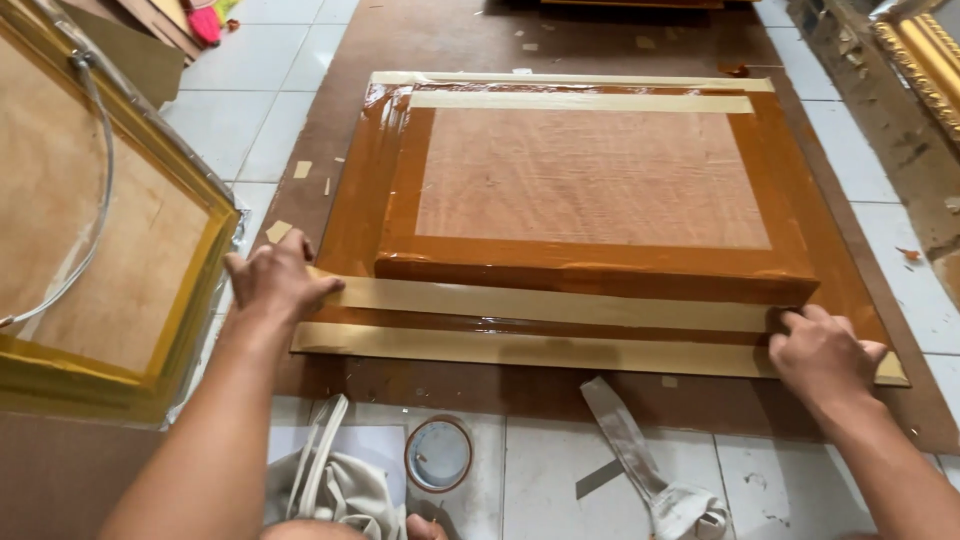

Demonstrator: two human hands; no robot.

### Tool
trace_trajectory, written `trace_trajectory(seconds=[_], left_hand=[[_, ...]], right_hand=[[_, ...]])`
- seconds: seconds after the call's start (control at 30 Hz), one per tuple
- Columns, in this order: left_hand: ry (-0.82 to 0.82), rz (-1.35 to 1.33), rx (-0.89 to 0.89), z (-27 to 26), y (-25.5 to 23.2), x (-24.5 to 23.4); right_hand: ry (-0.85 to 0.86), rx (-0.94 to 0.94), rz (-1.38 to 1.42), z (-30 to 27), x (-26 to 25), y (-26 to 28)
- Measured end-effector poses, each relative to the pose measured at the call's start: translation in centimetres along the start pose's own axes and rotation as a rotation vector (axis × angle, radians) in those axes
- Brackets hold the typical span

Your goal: Applying brown adhesive tape to the back of a picture frame and smoothing it with a cloth to seal the backing.

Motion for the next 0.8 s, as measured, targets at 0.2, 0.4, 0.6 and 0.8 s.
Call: trace_trajectory(seconds=[0.2, 0.4, 0.6, 0.8], left_hand=[[-0.036, 0.136, -0.004, 0.3, -2.5, 1.0], [-0.057, 0.221, -0.008, 0.7, -3.5, 1.5], [-0.096, 0.251, 0.016, 1.1, -4.2, 2.2], [-0.129, 0.265, 0.017, 1.5, -4.5, 2.5]], right_hand=[[-0.066, 0.003, -0.070, 0.1, 0.7, -0.9], [-0.008, 0.039, -0.020, 0.4, 1.4, -1.4], [-0.009, 0.041, -0.027, 0.5, 1.7, -1.7], [0.054, 0.050, -0.025, 0.3, 1.3, -0.6]])
Point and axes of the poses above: each hand's wrist, its own z-axis towards the middle knuckle, its own x-axis out of the palm, y = z × x, the point moved 10 cm from there along z, towards the middle knuckle, and after that the axes turned 13 degrees about z, right-handed, at the moved point
